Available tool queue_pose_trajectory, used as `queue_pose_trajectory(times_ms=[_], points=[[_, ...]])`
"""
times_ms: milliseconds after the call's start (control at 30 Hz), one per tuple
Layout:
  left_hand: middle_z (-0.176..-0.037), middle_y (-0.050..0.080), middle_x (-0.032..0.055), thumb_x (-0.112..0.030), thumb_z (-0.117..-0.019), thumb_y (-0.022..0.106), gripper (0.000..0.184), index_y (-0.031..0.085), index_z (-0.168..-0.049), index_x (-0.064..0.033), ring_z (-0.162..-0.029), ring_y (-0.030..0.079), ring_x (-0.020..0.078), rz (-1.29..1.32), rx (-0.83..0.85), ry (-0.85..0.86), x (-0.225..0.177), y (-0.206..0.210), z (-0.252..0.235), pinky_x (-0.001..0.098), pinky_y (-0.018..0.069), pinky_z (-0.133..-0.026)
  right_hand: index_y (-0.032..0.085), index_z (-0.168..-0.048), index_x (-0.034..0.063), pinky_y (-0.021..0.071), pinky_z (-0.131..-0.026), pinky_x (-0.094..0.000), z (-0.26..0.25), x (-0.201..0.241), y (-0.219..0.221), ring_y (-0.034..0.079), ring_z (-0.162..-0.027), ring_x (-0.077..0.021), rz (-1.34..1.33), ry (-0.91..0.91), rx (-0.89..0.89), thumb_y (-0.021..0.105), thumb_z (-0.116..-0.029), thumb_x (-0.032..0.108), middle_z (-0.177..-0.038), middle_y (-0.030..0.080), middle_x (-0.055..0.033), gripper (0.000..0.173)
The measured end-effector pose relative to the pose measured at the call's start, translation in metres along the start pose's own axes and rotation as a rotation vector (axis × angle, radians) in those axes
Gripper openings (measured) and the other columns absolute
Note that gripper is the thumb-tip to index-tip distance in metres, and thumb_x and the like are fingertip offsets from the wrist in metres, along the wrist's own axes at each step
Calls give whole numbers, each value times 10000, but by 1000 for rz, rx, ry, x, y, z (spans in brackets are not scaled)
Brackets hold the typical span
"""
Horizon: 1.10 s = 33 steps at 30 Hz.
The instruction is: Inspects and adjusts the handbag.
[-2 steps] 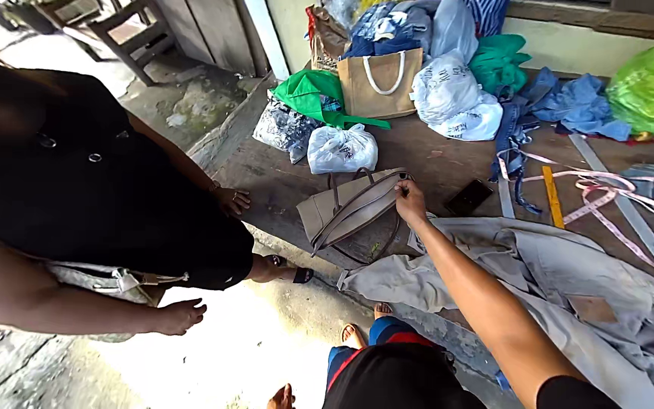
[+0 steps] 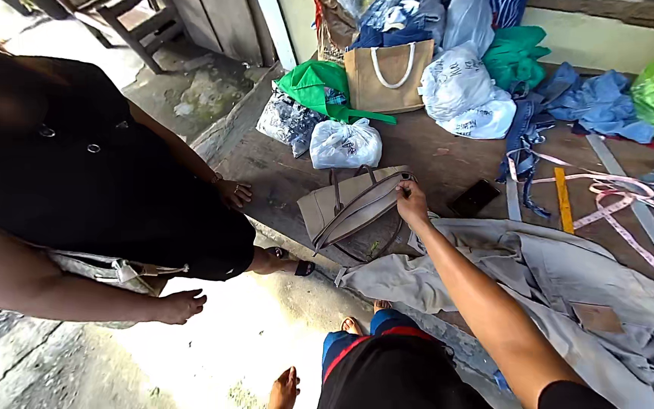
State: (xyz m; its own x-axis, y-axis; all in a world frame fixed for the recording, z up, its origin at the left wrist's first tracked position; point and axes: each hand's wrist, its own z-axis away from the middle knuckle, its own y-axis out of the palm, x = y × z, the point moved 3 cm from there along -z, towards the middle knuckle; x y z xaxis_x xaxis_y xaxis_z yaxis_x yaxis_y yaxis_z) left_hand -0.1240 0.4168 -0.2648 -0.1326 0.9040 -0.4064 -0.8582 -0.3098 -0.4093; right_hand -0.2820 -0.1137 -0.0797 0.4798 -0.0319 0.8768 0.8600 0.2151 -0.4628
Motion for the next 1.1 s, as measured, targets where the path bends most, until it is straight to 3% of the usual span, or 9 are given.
queue_pose_trajectory(times_ms=[100, 200, 300, 433, 600, 667, 733, 933, 1100], points=[[-1201, 684, 271, -284, -1122, 414, 450, 594, -1349, 62, -1047, 701, 384, 2, -15, 58, -34, 16, -3, 537, 549, -949, 607, -1309, 31, 529, -911, -534, -2, -5, -3, 659, -1042, -324, -62, 8, 53, 614, -1018, 231, -1188, 668, -199, 353], [-1216, 678, 270, -245, -1104, 466, 419, 581, -1374, 54, -1055, 698, 380, 13, -68, 147, -63, 30, -2, 533, 551, -954, 638, -1246, 4, 530, -903, -528, -8, -11, -6, 662, -1023, -324, -108, -10, 55, 675, -994, 267, -1163, 677, -205, 365], [-1257, 660, 286, -189, -1059, 531, 402, 586, -1377, 51, -1137, 662, 410, 7, -280, 297, -107, 28, 8, 573, 510, -1005, 662, -1182, -5, 541, -902, -505, -15, -16, -7, 671, -998, -303, -119, -5, 50, 658, -1002, 229, -1114, 687, -195, 295], [-1288, 630, 288, -197, -1015, 594, 417, 608, -1358, 41, -1198, 622, 412, -136, -484, 627, -215, 19, 35, 558, 497, -1039, 653, -1179, -8, 534, -844, -533, -12, -12, -14, 665, -968, -322, -84, -3, 126, 588, -1019, 205, -1084, 680, -208, 274], [-1389, 528, 344, -420, -870, 782, 763, 533, -1458, -2, -1280, 520, 520, -257, -609, 844, -340, 30, 24, 651, 439, -1049, 658, -1146, -23, 514, -924, -487, -21, 0, -23, 646, -1021, -284, -60, -40, 211, 593, -1032, 217, -1093, 670, -196, 273], [-1359, 587, 290, -390, -917, 748, 597, 623, -1379, -33, -1254, 560, 487, -327, -604, 819, -366, 28, 6, 647, 438, -1051, 652, -1151, -25, 521, -891, -462, -22, 6, -30, 645, -972, -263, -67, -30, 230, 587, -1040, 222, -1065, 667, -183, 279], [-1213, 699, 213, -332, -987, 673, 364, 735, -1209, -50, -1149, 653, 420, -387, -549, 768, -391, 18, 2, 631, 459, -1024, 635, -1163, -18, 528, -828, -483, -25, 11, -38, 641, -913, -275, -35, -25, 269, 576, -1053, 259, -1041, 659, -188, 304], [-907, 723, 222, -369, -1005, 658, 321, 745, -1051, -64, -908, 695, 456, -557, -363, 696, -454, -40, 47, 723, 492, -802, 609, -1311, 17, 559, -837, -525, -59, 8, -60, 685, -907, -309, 114, -91, 389, 688, -994, 270, -1133, 682, -214, 413], [-759, 680, 159, -390, -1011, 638, 347, 711, -876, -79, -766, 673, 391, -618, -435, 603, -471, -58, 64, 660, 494, -683, 654, -1129, 37, 559, -735, -371, -60, 10, -66, 650, -810, -165, -12, -259, 452, 665, -994, 128, -1043, 684, -106, 163]])
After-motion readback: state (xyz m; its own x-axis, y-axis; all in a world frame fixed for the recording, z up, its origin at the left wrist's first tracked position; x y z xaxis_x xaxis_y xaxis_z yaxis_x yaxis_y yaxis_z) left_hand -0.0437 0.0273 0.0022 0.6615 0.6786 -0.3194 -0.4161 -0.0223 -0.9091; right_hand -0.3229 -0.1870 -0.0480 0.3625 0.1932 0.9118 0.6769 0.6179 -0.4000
